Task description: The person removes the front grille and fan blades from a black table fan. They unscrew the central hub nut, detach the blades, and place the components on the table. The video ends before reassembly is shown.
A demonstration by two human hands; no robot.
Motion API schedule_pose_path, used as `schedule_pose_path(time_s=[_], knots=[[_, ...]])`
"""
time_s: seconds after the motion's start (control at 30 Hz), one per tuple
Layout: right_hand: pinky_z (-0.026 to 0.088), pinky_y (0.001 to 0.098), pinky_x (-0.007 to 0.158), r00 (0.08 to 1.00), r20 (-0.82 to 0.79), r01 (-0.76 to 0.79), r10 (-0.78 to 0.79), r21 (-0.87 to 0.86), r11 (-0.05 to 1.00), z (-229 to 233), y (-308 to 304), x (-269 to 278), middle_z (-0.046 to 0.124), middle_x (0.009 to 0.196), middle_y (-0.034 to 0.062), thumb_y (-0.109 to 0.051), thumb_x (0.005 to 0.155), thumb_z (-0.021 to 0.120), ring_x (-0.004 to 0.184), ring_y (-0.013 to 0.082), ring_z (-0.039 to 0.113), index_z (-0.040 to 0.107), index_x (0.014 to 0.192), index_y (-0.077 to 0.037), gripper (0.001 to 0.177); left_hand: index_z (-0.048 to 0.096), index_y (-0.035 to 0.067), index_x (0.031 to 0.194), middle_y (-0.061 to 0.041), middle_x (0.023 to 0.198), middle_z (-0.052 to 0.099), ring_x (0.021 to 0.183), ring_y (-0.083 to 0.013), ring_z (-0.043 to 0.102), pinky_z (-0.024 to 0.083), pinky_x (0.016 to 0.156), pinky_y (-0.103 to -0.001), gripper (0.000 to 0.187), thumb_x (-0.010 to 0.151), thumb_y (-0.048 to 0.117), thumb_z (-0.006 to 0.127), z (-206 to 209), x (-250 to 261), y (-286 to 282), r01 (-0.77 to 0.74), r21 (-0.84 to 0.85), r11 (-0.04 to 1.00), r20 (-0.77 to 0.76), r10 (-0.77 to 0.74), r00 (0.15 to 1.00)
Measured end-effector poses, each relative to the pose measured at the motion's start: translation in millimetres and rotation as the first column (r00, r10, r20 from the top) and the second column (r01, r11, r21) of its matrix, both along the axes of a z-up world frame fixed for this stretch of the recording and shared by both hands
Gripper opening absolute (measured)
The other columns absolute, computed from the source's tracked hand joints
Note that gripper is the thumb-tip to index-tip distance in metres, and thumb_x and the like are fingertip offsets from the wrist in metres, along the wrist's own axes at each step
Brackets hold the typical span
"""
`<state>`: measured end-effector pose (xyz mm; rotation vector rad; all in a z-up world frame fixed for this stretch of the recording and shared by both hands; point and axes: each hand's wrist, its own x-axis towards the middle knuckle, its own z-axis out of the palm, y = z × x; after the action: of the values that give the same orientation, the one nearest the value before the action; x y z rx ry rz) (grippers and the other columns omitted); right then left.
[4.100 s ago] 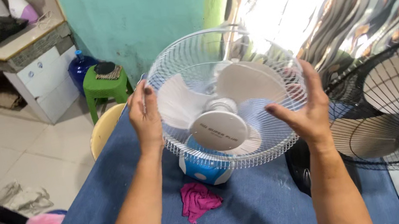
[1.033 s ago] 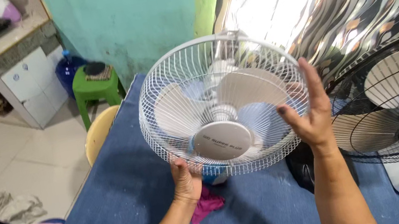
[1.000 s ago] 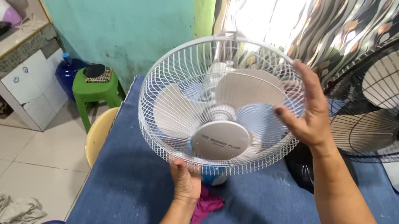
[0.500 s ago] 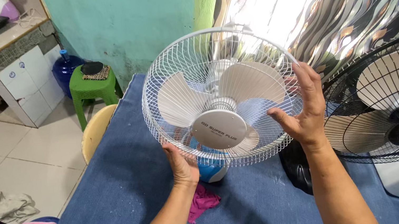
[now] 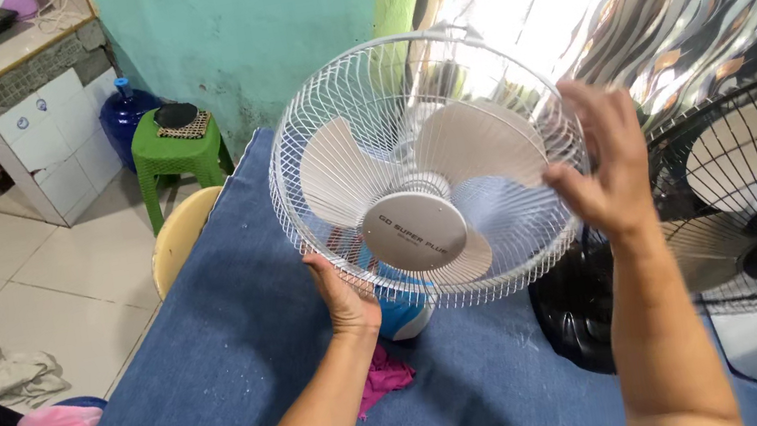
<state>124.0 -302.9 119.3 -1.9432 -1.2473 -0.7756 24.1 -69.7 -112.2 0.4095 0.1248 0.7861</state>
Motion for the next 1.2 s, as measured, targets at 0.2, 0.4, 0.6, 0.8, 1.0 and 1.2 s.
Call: schedule_pose_path(time_s=[0.2,0.4,0.6,0.8,1.0,1.2], knots=[[0.058,0.0434,0.068,0.971,-0.034,0.219,-0.238,-0.287,0.933,56,23,7,0.048,0.127,0.0216,-0.077,0.086,0.059,0.084,0.0268,0.065,0.048,0.143,-0.004,0.093,0.022,0.025,0.157,-0.006,0.158,0.036,0.142,-0.0304,0.041,0.039,0.111,-0.057,0.110,0.070,0.082,0.058,4,3,-8,0.009,-0.021,1.000,-0.056,-0.010,0.998],[0.056,0.0575,0.081,0.905,0.062,0.376,-0.422,-0.582,0.721,82,49,-1,0.057,0.124,0.0281,-0.079,0.083,0.064,0.087,0.0349,0.070,0.037,0.164,-0.015,0.107,0.026,0.023,0.156,-0.007,0.156,0.040,0.142,-0.0322,0.039,0.036,0.113,-0.056,0.105,0.073,0.080,0.057,-4,8,-18,-0.015,-0.054,0.998,-0.053,0.012,0.999],[0.057,0.0585,0.090,0.979,0.100,0.205,-0.179,-0.476,0.855,78,63,10,0.060,0.133,0.0350,-0.071,0.072,0.084,0.103,0.0454,0.070,0.039,0.149,0.004,0.117,0.044,0.014,0.152,-0.008,0.153,0.048,0.139,-0.0303,0.044,0.034,0.115,-0.052,0.095,0.084,0.080,0.046,6,6,-11,0.060,-0.257,0.965,-0.005,-0.063,0.998],[0.061,0.0555,0.084,0.985,0.002,0.154,-0.174,-0.477,0.865,78,59,1,0.060,0.136,0.0329,-0.069,0.067,0.082,0.102,0.0444,0.071,0.033,0.156,-0.001,0.123,0.058,0.013,0.137,-0.009,0.135,0.059,0.125,-0.0319,0.053,0.045,0.107,-0.053,0.072,0.088,0.066,0.055,14,6,1,0.280,-0.412,0.867,0.104,-0.261,0.960],[0.055,0.0565,0.096,0.991,0.067,0.134,-0.116,-0.482,0.866,79,58,-1,0.053,0.148,0.0355,-0.066,0.072,0.085,0.121,0.0489,0.063,0.028,0.166,-0.003,0.127,0.066,0.012,0.119,-0.011,0.122,0.063,0.115,-0.0341,0.058,0.050,0.098,-0.056,0.055,0.090,0.058,0.062,-5,18,5,0.371,-0.425,0.825,0.243,-0.291,0.925],[0.059,0.0517,0.097,0.991,0.116,0.116,-0.071,-0.461,0.880,76,56,6,0.057,0.148,0.0307,-0.066,0.074,0.086,0.130,0.0432,0.062,0.033,0.167,-0.007,0.122,0.066,0.013,0.122,-0.010,0.121,0.067,0.113,-0.0318,0.062,0.052,0.097,-0.054,0.040,0.098,0.044,0.055,-25,26,2,0.356,-0.375,0.856,0.328,-0.236,0.915]])
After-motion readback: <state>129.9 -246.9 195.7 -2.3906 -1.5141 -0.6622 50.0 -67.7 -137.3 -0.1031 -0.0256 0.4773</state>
